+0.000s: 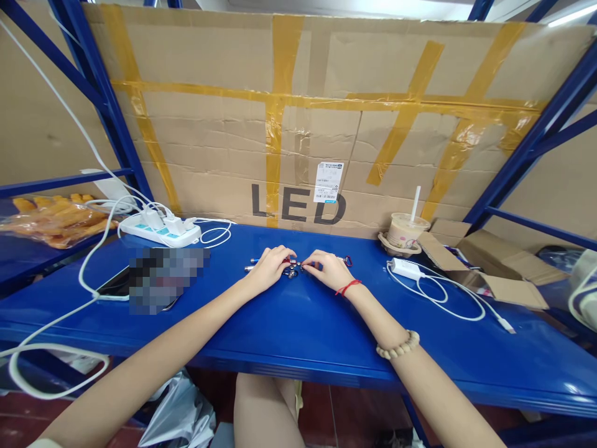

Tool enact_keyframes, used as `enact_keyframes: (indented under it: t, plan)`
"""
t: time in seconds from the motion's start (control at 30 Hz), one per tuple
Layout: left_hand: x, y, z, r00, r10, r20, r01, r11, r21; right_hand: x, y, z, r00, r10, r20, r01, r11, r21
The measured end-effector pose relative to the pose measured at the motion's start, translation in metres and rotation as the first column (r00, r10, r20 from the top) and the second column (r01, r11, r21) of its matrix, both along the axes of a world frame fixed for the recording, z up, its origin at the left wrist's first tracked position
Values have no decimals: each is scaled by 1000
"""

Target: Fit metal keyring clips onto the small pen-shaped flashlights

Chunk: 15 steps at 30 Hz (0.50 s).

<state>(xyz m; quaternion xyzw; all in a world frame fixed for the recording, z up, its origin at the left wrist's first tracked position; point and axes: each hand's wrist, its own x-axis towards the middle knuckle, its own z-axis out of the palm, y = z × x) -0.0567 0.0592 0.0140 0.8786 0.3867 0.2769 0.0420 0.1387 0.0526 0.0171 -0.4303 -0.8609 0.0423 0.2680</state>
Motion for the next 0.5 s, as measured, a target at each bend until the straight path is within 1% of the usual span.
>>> enact_keyframes:
  t: [0.13,0.17,0.23,0.27,0.3,0.37,0.43,0.5]
  plan:
    - [0,-1,0,999,37,-7,-36,999,25,-3,0,-2,1000,25,6,-25,1000,-19]
    - [0,-1,0,999,40,-5,-40,999,32,-3,-1,-1,1000,2,3,-2,1000,-10]
    - [0,-1,-1,999,43,-1,-43,998,45,-1,-2,2,993,-114,-20,115,993,38]
    - [0,-1,-1,999,43,0,-43,998,48,1,-3,5,980,-196,-44,199,977,73]
    - [0,-1,-1,999,43,0,-43,998,49,4,-2,7,957,-282,-75,289,951,109]
    - [0,-1,-1,999,41,-7,-41,998,47,12,-1,12,902,-408,-143,428,889,160]
    - [-1,-2,0,999,40,-16,-39,998,43,20,1,14,850,-495,-180,522,838,160]
    - [-1,-2,0,999,40,-23,-39,998,39,26,4,13,812,-568,-135,583,804,121]
